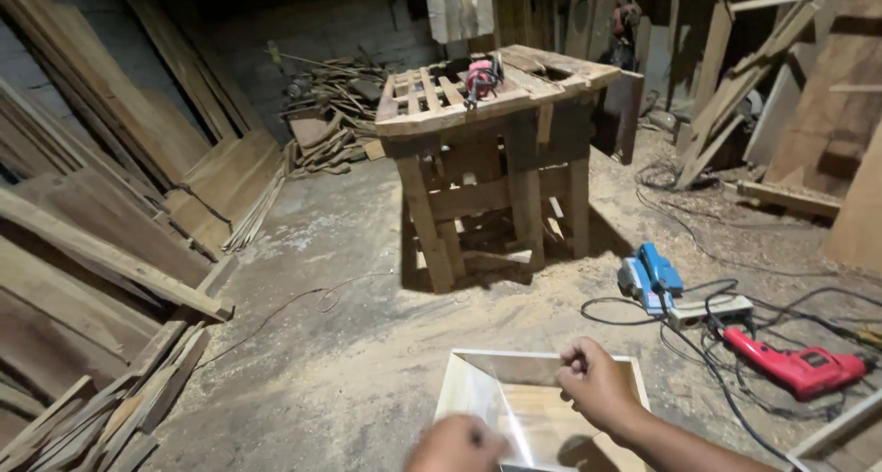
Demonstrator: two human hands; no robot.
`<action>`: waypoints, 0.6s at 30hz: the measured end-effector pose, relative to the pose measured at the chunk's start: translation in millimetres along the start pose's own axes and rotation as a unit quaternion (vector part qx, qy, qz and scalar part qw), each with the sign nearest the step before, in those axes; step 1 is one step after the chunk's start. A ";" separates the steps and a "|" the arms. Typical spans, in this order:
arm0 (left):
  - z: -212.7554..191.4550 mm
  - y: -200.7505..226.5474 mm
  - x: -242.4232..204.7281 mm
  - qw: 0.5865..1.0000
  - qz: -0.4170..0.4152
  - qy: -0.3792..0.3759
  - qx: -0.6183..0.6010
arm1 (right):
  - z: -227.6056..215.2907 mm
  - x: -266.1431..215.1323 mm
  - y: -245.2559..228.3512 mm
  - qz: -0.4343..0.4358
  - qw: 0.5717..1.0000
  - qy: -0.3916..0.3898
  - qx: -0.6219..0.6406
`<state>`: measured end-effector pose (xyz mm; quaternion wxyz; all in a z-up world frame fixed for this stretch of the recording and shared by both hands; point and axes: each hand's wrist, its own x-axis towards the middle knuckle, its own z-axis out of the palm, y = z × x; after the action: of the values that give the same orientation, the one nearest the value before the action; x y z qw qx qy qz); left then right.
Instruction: Apply a transparent protective film to the interior bottom of a wooden drawer and use an adhesive bottle to secure the edges.
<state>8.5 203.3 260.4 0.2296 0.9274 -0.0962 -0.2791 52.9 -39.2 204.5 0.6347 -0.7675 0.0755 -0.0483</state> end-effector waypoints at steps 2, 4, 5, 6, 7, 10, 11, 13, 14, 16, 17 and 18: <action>-32.2 10.7 -34.5 0.959 -0.101 0.234 -0.127 | 2.6 -19.3 -31.2 -0.001 1.000 0.030 0.000; -9.0 -23.0 9.8 0.904 -0.016 0.390 -0.172 | 14.3 -13.7 -25.3 -0.054 0.997 0.037 0.040; 0.7 -39.7 32.9 0.821 0.068 0.529 -0.206 | 20.5 -9.4 -23.1 -0.100 0.990 0.047 0.082; 6.6 -35.6 39.5 0.815 0.068 0.536 -0.207 | 25.4 -14.0 -34.8 -0.108 0.990 0.042 0.082; 12.2 -31.2 46.7 0.783 0.093 0.590 -0.174 | 30.1 -18.6 -46.1 -0.146 0.986 0.066 0.054; 26.9 -9.9 64.7 0.747 0.160 0.536 -0.359 | 43.1 -41.9 -79.6 -0.283 0.954 0.100 -0.017; 32.1 -0.8 69.4 0.703 0.193 0.396 -0.557 | 46.4 -51.8 -90.7 -0.376 0.918 0.111 -0.058; 40.1 -13.2 90.6 0.696 0.243 0.324 -0.593 | 53.9 -67.5 -102.5 -0.473 0.874 0.078 -0.079; 41.6 -18.7 103.2 0.685 0.291 0.246 -0.621 | 57.7 -73.3 -108.9 -0.561 0.821 0.049 -0.098; 15.6 -12.1 77.9 0.661 0.371 0.206 -0.619 | 76.8 -55.5 -76.0 -0.581 0.802 0.067 -0.118; 3.1 -8.3 64.8 0.635 0.444 0.159 -0.612 | 85.7 -46.1 -59.8 -0.595 0.787 0.086 -0.138; -1.1 -6.7 59.3 0.633 0.446 0.161 -0.612 | 86.9 -38.4 -50.8 -0.597 0.786 0.085 -0.138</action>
<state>58.4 191.4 230.0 0.8528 0.4487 -0.2665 0.0163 32.7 60.9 238.7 0.3575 -0.7315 -0.3386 -0.4716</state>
